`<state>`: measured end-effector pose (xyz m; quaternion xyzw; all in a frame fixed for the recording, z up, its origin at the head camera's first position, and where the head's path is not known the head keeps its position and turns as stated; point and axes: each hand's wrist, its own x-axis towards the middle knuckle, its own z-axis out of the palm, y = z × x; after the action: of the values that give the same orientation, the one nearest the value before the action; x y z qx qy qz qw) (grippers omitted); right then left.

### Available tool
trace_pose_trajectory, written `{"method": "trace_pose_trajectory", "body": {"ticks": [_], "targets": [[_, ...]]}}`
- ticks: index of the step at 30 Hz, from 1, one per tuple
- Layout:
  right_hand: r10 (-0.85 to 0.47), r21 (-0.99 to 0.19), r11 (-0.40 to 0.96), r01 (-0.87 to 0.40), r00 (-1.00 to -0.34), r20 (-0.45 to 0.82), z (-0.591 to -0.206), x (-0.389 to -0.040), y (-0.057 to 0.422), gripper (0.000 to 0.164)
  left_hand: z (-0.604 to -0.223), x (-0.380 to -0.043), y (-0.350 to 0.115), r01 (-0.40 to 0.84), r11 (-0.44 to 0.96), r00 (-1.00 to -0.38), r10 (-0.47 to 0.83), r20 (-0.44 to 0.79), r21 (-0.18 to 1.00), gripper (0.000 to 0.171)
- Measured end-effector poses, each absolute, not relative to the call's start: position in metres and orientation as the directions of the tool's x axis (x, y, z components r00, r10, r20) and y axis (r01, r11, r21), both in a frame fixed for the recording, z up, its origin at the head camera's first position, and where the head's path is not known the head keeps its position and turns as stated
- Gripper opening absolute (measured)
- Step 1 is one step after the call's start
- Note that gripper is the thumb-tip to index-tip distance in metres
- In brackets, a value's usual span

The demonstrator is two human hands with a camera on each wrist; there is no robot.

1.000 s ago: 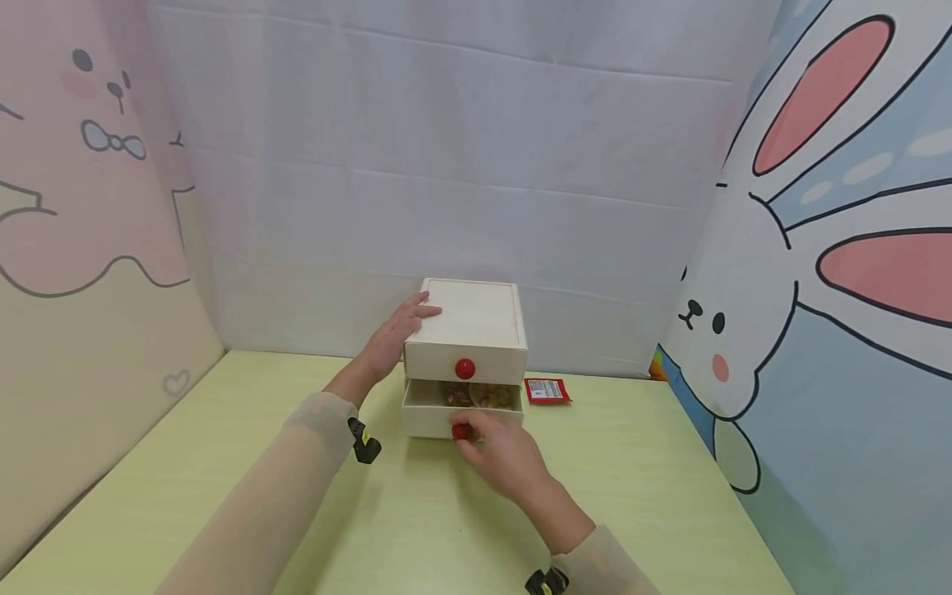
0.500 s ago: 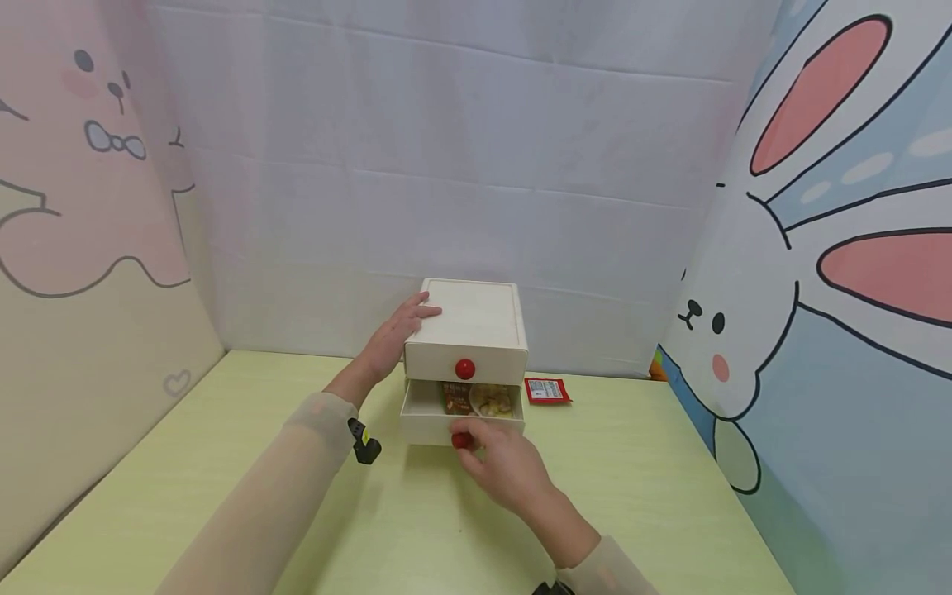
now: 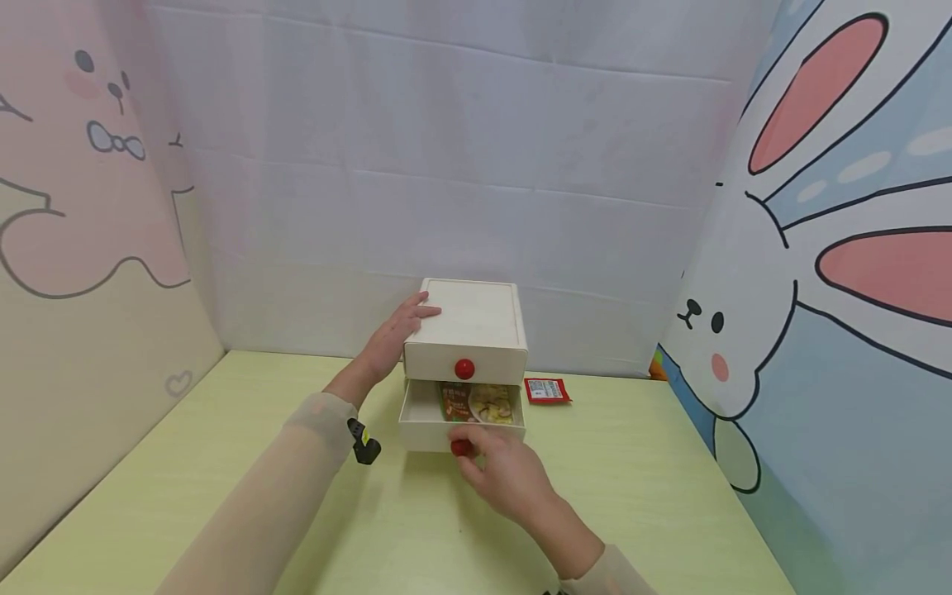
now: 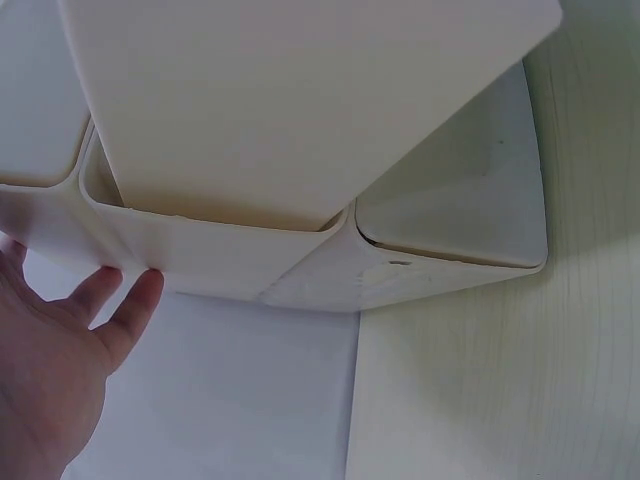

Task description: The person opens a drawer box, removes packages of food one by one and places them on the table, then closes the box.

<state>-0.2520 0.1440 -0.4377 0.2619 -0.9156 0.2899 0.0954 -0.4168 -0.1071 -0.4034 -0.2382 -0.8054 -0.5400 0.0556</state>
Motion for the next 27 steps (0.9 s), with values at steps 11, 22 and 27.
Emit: {"method": "trace_pose_trajectory", "body": {"ticks": [11,22,27], "targets": [[-0.426,-0.474,0.713,-0.516,-0.857,0.292,-0.436,-0.245,0.144,0.025,-0.404,-0.418,-0.107,0.438,0.307,-0.884,0.318,0.343,0.845,0.056],[-0.441,-0.465,0.706,-0.534,-0.845,0.302,-0.436,-0.239,0.146,0.027,-0.405,-0.419,-0.107,0.449,0.309,-0.879,0.321,0.352,0.839,0.057],[-0.442,-0.453,0.715,-0.533,-0.846,0.299,-0.438,-0.237,0.147,0.027,-0.404,-0.418,-0.107,0.447,0.307,-0.880,0.317,0.353,0.840,0.056]]}}
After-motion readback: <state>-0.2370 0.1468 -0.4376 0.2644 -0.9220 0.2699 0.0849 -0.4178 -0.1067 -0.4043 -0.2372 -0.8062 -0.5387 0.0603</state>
